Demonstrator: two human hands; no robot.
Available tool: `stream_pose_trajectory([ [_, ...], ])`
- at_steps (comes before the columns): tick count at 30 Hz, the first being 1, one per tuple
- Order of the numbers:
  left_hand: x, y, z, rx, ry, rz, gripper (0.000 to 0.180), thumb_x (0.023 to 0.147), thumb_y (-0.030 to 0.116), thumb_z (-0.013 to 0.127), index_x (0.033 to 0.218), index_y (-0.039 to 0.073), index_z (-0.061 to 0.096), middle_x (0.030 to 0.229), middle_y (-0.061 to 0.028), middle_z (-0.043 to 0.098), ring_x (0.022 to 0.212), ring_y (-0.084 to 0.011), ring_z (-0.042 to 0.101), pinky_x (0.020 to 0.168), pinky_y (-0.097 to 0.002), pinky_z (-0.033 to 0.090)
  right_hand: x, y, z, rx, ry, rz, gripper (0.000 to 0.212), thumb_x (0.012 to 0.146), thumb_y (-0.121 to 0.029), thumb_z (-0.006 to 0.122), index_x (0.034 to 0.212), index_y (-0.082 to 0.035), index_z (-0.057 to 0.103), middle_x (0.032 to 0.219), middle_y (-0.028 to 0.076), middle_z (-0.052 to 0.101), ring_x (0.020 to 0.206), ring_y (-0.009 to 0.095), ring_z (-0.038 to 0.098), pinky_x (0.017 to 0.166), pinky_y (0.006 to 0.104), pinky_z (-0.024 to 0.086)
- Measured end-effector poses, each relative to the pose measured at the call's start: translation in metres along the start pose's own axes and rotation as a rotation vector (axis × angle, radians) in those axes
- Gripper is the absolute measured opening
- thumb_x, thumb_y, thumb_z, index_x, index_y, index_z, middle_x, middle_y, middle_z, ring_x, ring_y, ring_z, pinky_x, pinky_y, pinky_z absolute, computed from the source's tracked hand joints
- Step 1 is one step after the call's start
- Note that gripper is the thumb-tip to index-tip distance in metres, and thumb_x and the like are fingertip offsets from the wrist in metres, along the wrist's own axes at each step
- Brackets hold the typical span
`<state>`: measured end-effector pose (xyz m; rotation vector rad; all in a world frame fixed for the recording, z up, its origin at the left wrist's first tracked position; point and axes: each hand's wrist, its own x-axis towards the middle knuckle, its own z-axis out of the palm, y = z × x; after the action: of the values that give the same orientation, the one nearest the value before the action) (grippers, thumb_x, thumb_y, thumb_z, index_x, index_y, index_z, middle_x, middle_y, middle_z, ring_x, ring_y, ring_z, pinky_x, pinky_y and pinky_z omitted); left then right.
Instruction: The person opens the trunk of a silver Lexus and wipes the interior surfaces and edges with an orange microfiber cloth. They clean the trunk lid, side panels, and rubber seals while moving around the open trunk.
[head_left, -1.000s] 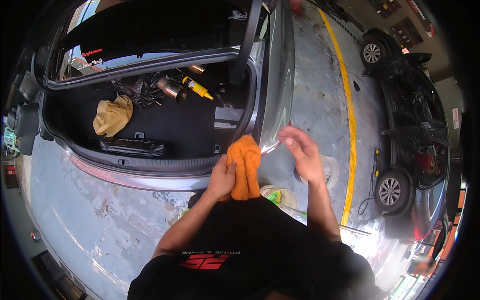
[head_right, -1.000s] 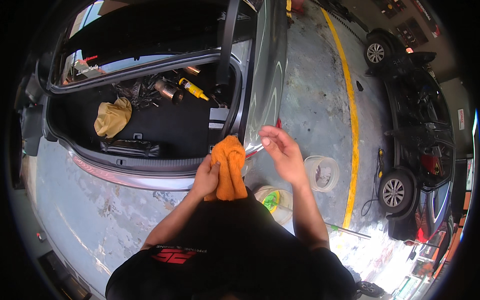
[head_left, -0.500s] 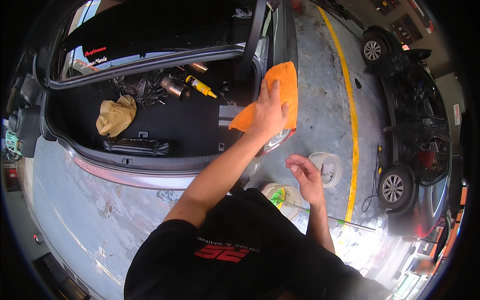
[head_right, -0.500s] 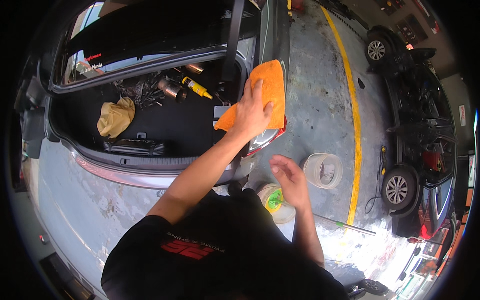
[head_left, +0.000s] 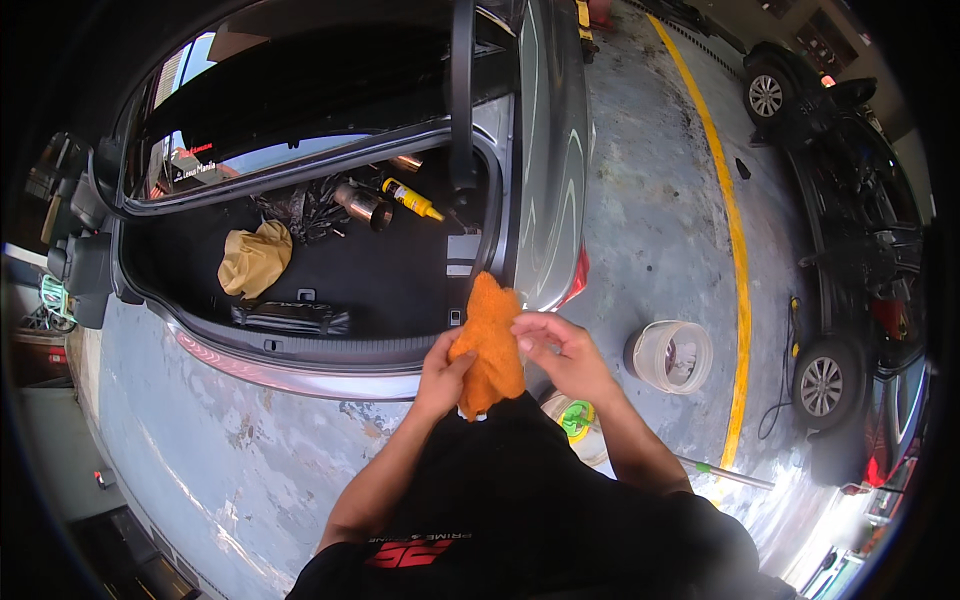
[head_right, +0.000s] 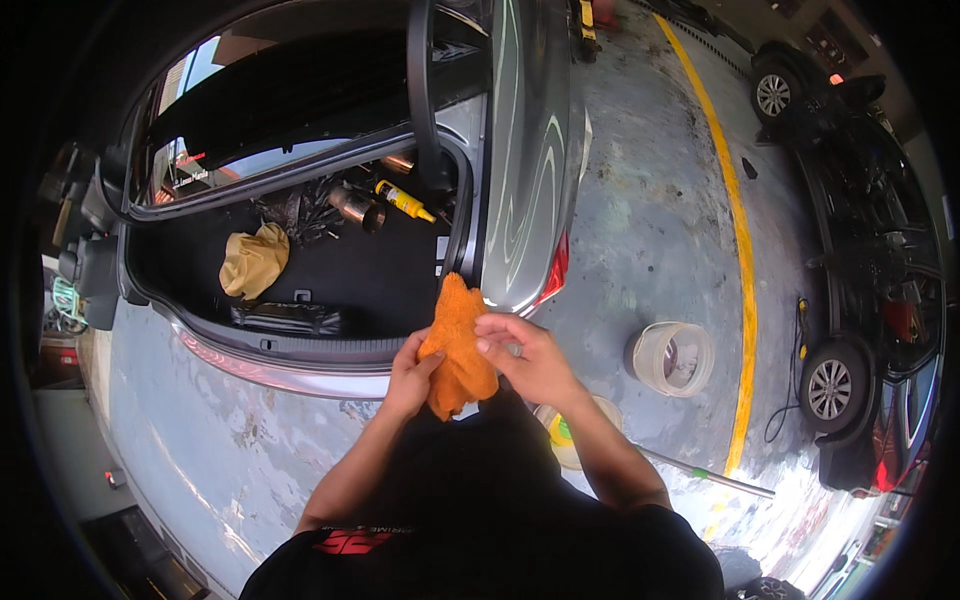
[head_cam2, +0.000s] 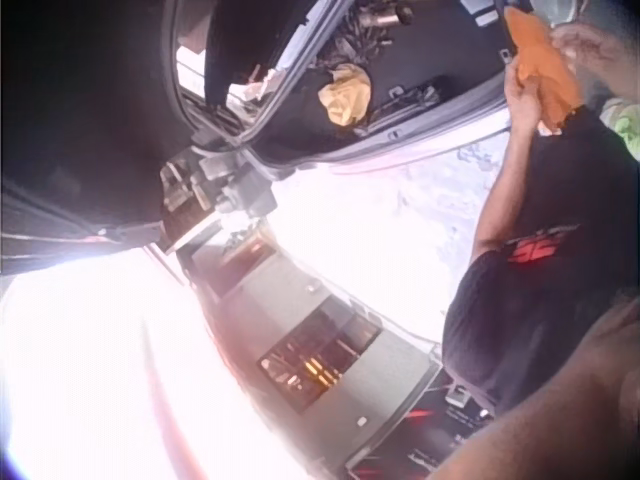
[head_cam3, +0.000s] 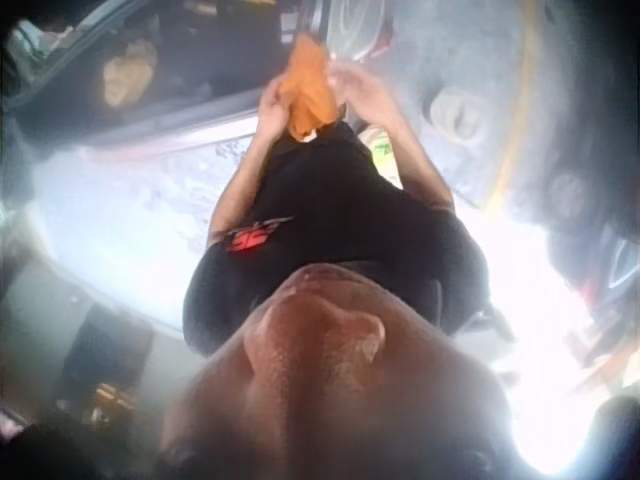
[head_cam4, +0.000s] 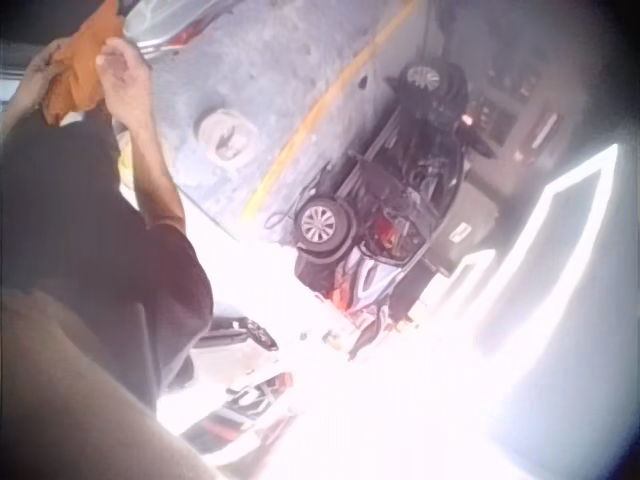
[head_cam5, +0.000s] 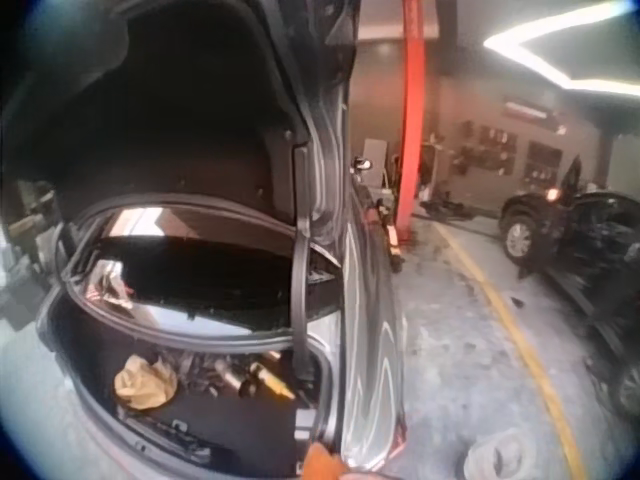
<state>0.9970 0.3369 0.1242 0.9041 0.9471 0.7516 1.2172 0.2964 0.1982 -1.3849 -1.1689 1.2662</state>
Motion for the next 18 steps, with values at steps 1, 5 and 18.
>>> stream_pose_trajectory([
  [1,-0.009,0.005,-0.005,-0.143,0.045,-0.098,0.046,0.097,0.000,0.057,0.142,0.000,0.047,0.133,-0.0135,0.062,0.122,-0.0228,0.062,0.107,-0.0368,0.049,0.001,-0.002,0.005,-0.006,-0.030,0.014,0.037,0.099,-0.016,0.072,0.132,-0.003,0.063,0.122,0.010,0.069,0.112,0.020,0.067,0.098,0.0343,0.053],
  [5,-0.044,0.040,-0.016,-0.434,-0.022,0.067,0.045,0.095,-0.003,0.061,0.138,0.001,0.049,0.134,-0.0126,0.062,0.127,-0.0204,0.059,0.110,-0.0375,0.046,0.000,-0.014,0.029,-0.056,0.058,-0.076,0.058,0.096,-0.021,0.075,0.146,-0.003,0.050,0.141,0.013,0.053,0.126,0.023,0.057,0.106,0.0383,0.048],
  [18,-0.044,0.079,-0.106,0.247,-0.275,0.163,0.043,0.094,0.004,0.074,0.134,0.004,0.056,0.130,-0.0090,0.060,0.118,-0.0189,0.059,0.104,-0.0344,0.047,-0.016,-0.032,0.119,-0.270,0.473,-0.056,0.034,0.105,-0.027,0.063,0.121,0.002,0.069,0.122,0.016,0.068,0.110,0.025,0.067,0.095,0.0374,0.053],
])
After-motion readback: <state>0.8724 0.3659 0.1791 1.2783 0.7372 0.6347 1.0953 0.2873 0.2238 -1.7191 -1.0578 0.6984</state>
